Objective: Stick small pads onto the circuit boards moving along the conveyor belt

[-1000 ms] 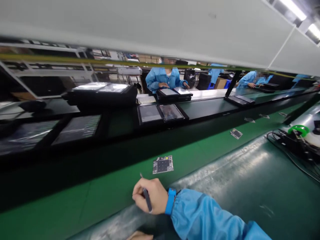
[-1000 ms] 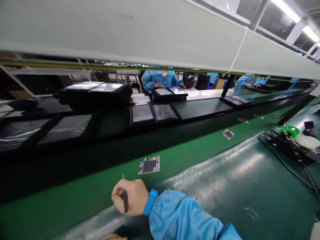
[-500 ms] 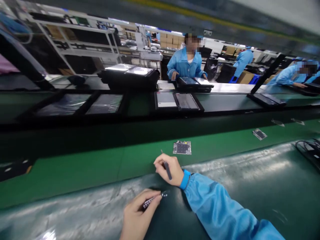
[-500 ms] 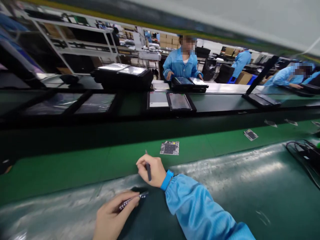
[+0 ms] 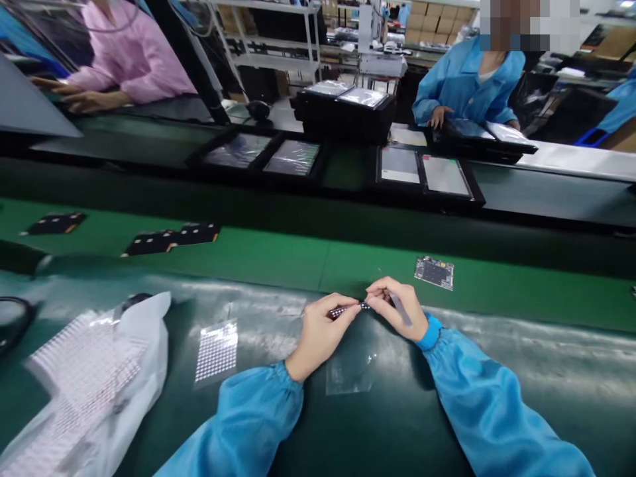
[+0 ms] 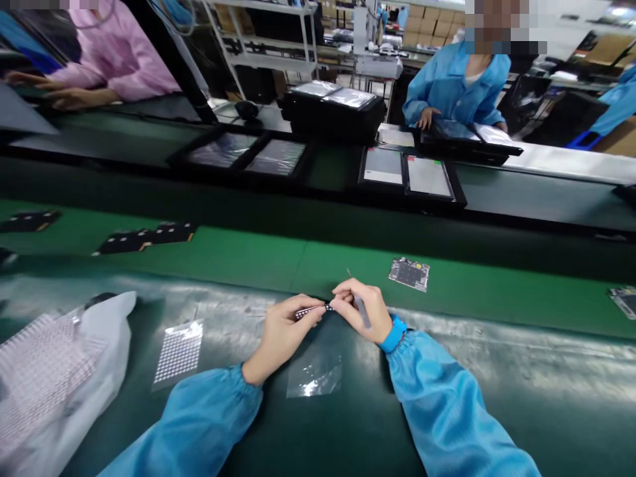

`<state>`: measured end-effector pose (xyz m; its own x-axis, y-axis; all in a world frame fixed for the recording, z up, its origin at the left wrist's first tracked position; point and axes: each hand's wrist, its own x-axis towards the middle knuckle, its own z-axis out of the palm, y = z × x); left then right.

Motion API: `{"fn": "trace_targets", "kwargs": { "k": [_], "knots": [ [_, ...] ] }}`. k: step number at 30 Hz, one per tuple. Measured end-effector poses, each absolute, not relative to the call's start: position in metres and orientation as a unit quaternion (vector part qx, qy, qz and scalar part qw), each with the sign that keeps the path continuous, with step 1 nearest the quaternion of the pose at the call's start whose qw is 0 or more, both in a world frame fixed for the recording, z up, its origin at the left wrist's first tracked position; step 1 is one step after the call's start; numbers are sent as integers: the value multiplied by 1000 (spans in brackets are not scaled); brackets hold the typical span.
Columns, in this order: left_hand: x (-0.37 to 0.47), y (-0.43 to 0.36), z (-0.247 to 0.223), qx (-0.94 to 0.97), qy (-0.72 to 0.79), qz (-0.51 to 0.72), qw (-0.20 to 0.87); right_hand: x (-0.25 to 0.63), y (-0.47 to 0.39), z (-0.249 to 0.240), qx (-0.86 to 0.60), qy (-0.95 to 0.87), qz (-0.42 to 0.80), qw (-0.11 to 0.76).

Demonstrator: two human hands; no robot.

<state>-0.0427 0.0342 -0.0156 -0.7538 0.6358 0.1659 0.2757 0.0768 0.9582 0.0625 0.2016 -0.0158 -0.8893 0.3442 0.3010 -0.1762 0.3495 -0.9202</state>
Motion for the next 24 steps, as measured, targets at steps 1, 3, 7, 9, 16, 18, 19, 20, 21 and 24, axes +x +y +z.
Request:
{"fn": "trace_targets", "kwargs": {
  "k": [1,3,7,9,16,18,19,20,21,24],
  "knots": [
    [-44,34,-16,322,716,600,150,61,200,-15,-43,-797,558,229],
    [-46,35,-16,328,713,601,150,58,198,-15,-25,-806,546,228],
    [-50,36,-13,336,718,592,148,51,195,-18,-9,-813,532,237],
    [-53,35,-11,336,721,588,147,49,194,-19,-9,-809,530,253],
    [-59,34,-9,337,727,580,147,44,194,-19,-9,-806,530,263],
    [-57,34,-7,337,727,579,151,46,194,-20,-13,-802,539,257],
    [-55,34,-6,336,727,579,155,47,194,-20,-14,-801,543,252],
    [-53,34,-6,333,727,580,156,48,194,-20,-16,-801,546,246],
    [-52,34,-5,329,726,582,159,49,194,-21,-19,-801,547,242],
    [-48,34,-7,316,723,588,175,52,195,-20,-25,-806,542,237]
  ]
}}
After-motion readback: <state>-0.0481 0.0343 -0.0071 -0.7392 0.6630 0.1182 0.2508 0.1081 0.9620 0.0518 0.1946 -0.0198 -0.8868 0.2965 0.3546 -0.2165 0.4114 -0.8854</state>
